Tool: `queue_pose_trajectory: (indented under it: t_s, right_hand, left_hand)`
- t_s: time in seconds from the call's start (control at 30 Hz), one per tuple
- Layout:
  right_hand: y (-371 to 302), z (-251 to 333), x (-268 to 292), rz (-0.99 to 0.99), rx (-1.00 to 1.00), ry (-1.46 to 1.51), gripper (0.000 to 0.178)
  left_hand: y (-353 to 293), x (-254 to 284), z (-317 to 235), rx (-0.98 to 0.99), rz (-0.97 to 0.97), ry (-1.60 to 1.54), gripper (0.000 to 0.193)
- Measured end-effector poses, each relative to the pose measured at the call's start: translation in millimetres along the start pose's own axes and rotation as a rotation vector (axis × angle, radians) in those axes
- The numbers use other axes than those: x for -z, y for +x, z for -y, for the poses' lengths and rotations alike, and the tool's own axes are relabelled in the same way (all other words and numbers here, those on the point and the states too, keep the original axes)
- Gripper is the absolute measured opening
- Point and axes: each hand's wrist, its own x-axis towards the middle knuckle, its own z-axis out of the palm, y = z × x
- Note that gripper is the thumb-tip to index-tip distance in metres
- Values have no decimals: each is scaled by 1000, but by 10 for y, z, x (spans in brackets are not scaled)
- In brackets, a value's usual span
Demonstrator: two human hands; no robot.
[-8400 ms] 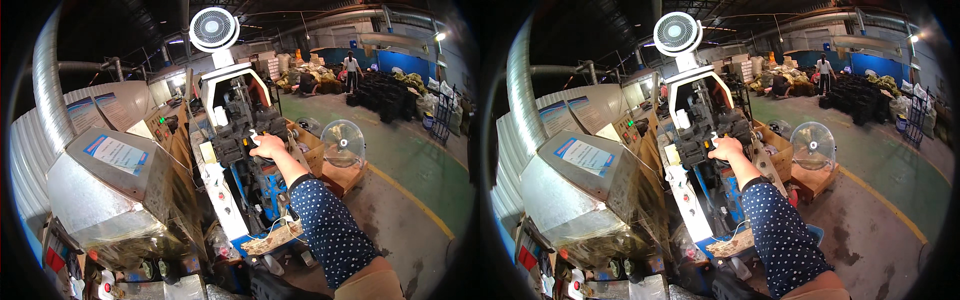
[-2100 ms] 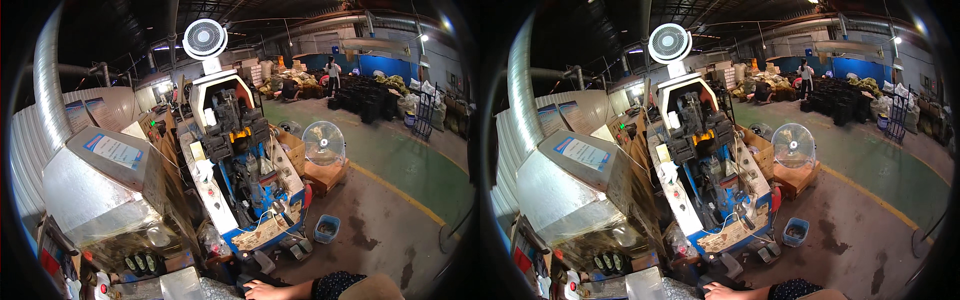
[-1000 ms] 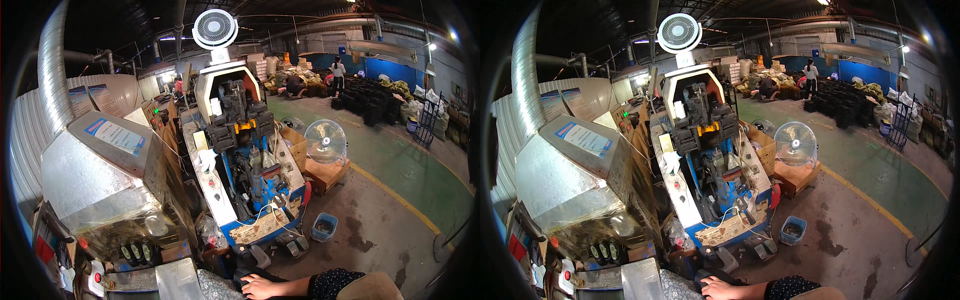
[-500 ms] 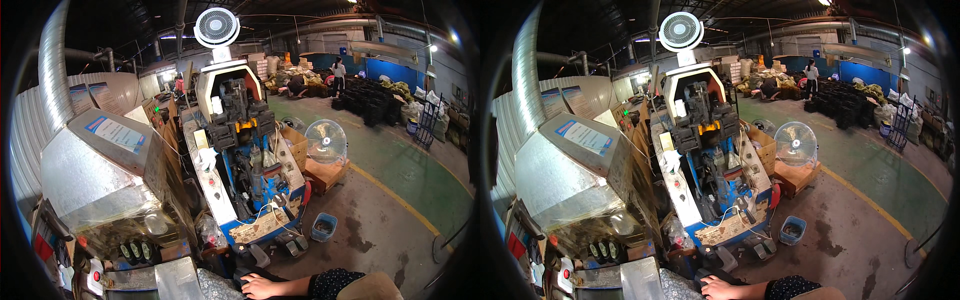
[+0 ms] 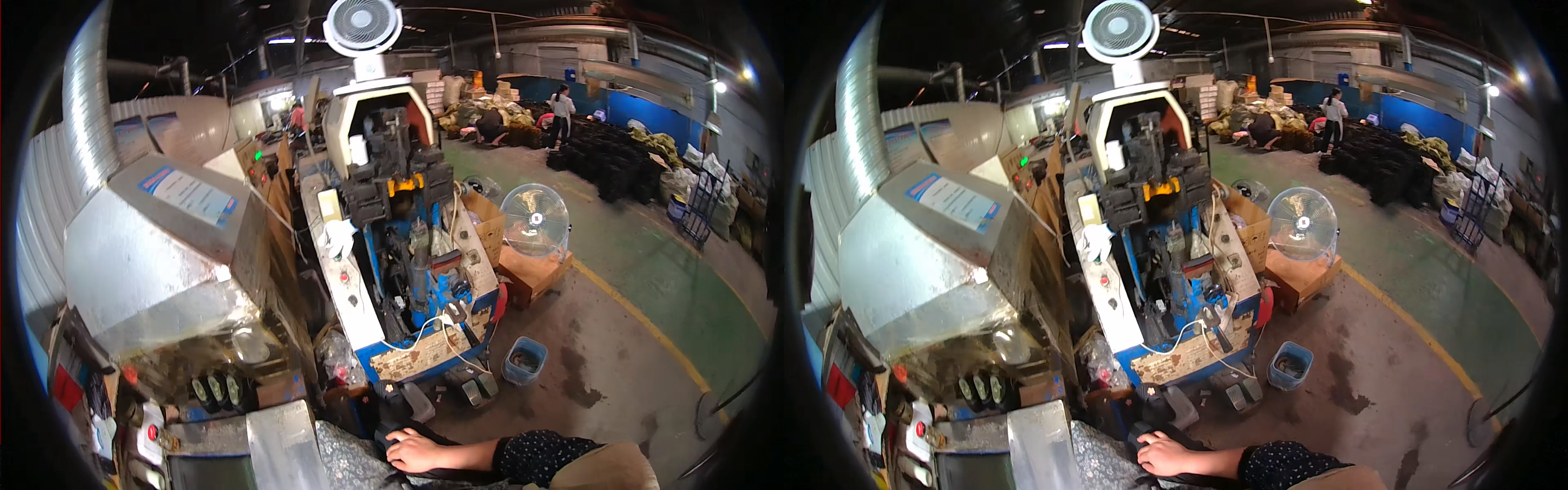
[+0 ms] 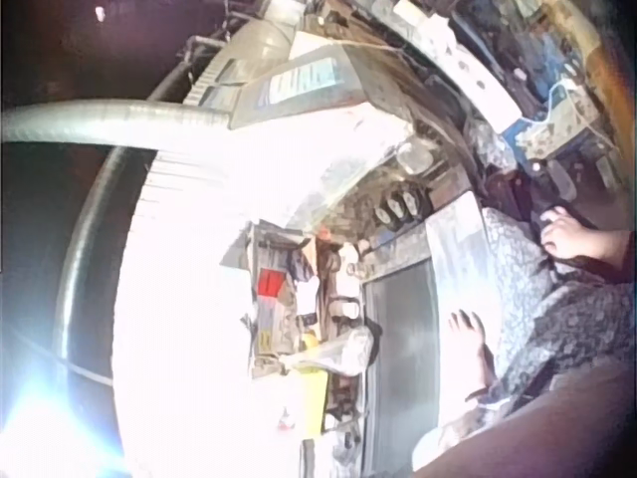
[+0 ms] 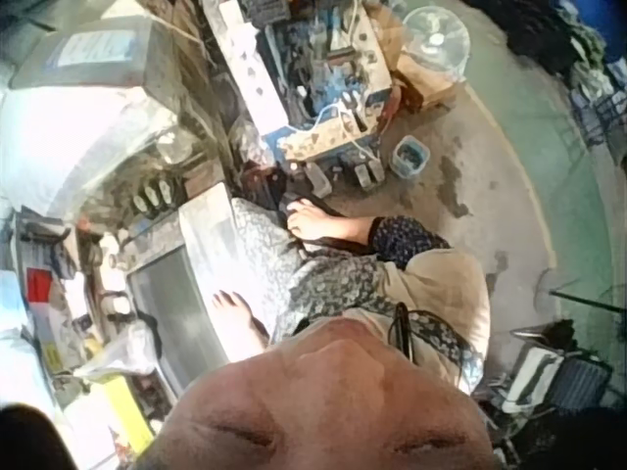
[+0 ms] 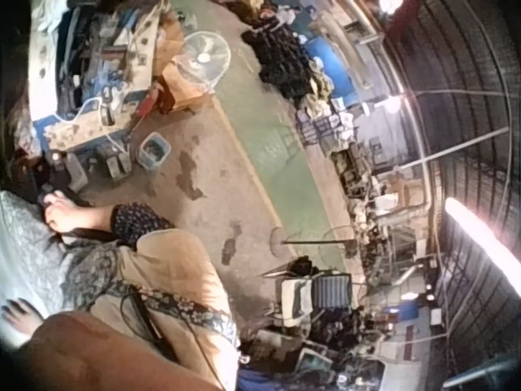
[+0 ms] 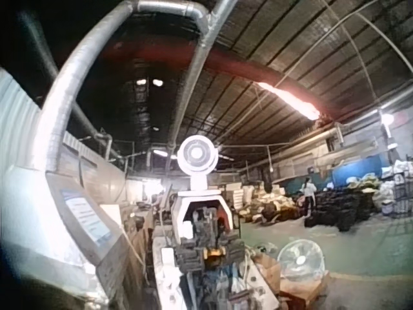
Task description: Operating an industrial lasting machine to shape and secure shoe uppers to the lasts.
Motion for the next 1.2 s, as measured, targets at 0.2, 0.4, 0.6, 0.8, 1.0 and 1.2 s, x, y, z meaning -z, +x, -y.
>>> queue_pose_trajectory:
  t_s: [0.2, 0.4, 0.6, 0.8, 1.0, 1.2]
  right_hand:
    - [-17, -17, -111, -196, 74, -74, 17]
    - [3, 247, 14, -24, 67, -127, 19]
    - [260, 508, -103, 249, -93, -227, 16]
    - [270, 496, -226, 173, 8, -242, 17]
    - [334, 422, -247, -16, 209, -210, 23]
    - [327, 358, -195, 11, 176, -298, 22]
  left_hand:
    - [118, -578, 264, -117, -339, -335, 48]
    - [-275, 223, 481, -66, -194, -428, 47]
    - [-1949, 450, 1853, 610, -464, 54, 51]
    - [-3048, 457, 2239, 1246, -397, 81, 61]
    - [-1996, 383, 653, 582, 53, -174, 77]
    - [-1374, 457, 306, 175, 58, -337, 69]
